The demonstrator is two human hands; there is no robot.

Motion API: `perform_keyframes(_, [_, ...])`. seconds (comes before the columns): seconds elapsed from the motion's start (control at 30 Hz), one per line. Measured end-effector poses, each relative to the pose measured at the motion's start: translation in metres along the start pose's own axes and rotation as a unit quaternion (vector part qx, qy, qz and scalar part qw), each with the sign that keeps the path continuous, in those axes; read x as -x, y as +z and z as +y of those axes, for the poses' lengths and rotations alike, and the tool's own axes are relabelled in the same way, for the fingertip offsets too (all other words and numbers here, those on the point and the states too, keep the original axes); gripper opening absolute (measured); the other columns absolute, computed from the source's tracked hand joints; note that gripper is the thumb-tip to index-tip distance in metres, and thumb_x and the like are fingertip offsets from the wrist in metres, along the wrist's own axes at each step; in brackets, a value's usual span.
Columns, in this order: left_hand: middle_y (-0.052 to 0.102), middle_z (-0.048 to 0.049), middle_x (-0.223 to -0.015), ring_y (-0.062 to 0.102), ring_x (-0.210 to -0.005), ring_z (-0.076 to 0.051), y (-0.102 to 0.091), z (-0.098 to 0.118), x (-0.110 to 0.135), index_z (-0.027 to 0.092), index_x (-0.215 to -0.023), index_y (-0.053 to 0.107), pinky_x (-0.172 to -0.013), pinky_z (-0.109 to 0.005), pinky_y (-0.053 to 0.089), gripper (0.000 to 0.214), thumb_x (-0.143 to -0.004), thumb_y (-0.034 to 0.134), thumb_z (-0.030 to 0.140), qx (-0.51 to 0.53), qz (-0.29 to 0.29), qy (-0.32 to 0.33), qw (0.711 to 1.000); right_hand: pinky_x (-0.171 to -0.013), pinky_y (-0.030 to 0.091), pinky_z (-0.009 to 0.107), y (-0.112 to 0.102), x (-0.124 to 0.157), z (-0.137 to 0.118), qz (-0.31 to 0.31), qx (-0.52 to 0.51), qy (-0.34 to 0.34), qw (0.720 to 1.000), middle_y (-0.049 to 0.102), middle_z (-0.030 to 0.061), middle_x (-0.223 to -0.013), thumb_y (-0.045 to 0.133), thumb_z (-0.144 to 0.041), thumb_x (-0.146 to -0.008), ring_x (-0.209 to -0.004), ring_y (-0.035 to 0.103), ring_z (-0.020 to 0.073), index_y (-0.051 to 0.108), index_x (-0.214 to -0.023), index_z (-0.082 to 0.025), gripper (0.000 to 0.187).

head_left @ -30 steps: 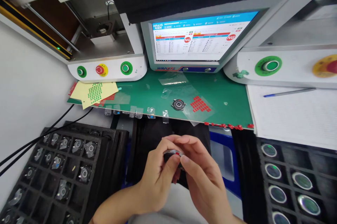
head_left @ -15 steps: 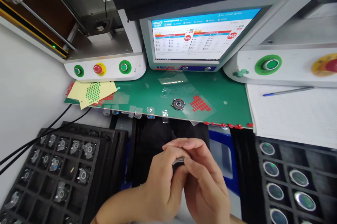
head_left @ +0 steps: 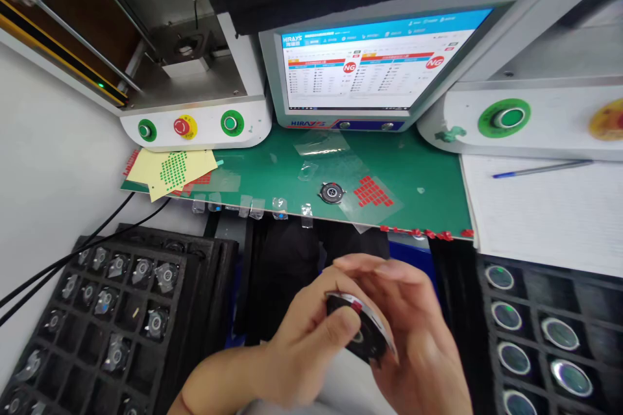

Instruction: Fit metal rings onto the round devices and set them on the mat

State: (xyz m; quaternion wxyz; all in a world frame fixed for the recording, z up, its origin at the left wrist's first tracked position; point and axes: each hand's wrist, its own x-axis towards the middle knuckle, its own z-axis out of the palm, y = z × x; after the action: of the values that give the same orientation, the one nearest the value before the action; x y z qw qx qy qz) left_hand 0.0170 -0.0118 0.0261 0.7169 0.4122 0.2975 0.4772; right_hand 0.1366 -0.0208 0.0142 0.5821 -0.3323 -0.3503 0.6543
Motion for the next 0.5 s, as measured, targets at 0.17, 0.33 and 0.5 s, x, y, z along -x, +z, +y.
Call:
perform_keyframes(0.17, [0.058, -0.0022, -0.066, 0.049, -0.054, -0.009, 0.007, 0.0, -0.006, 0.014, -0.09, 0.055, -0.056, -0.017, 0.041, 0.028, -0.097, 0.056, 0.041, 0.289, -0.015, -0.113, 0.95, -0.106, 0.05, 0.028, -0.008, 0.0, 0.001, -0.028, 0.159, -0.159, 0.974, 0.059, 0.0077, -0.133, 0.075, -0.006, -0.076, -0.127, 0.056, 0.019, 0.047, -0.135, -0.024, 0.068])
perform_keyframes(0.33, [0.058, -0.004, -0.063, 0.048, -0.05, -0.01, 0.009, -0.004, -0.007, 0.011, -0.089, 0.06, -0.048, -0.017, 0.036, 0.037, -0.092, 0.06, 0.048, 0.322, -0.013, -0.173, 0.931, -0.106, 0.054, 0.039, -0.008, -0.008, 0.007, -0.04, 0.131, -0.251, 0.958, 0.067, 0.009, -0.121, 0.075, -0.005, -0.077, -0.116, 0.064, 0.0232, 0.05, -0.132, -0.019, 0.062])
perform_keyframes(0.5, [0.05, -0.0012, -0.053, 0.04, -0.043, -0.007, 0.012, -0.004, -0.007, 0.011, -0.068, 0.059, -0.042, -0.019, 0.029, 0.051, -0.088, 0.06, 0.058, 0.315, 0.0, -0.189, 0.93, -0.104, 0.056, 0.041, -0.015, -0.011, 0.009, -0.082, 0.096, -0.261, 0.957, 0.067, 0.0092, -0.125, 0.074, -0.011, -0.084, -0.114, 0.066, 0.0229, 0.051, -0.122, -0.019, 0.045])
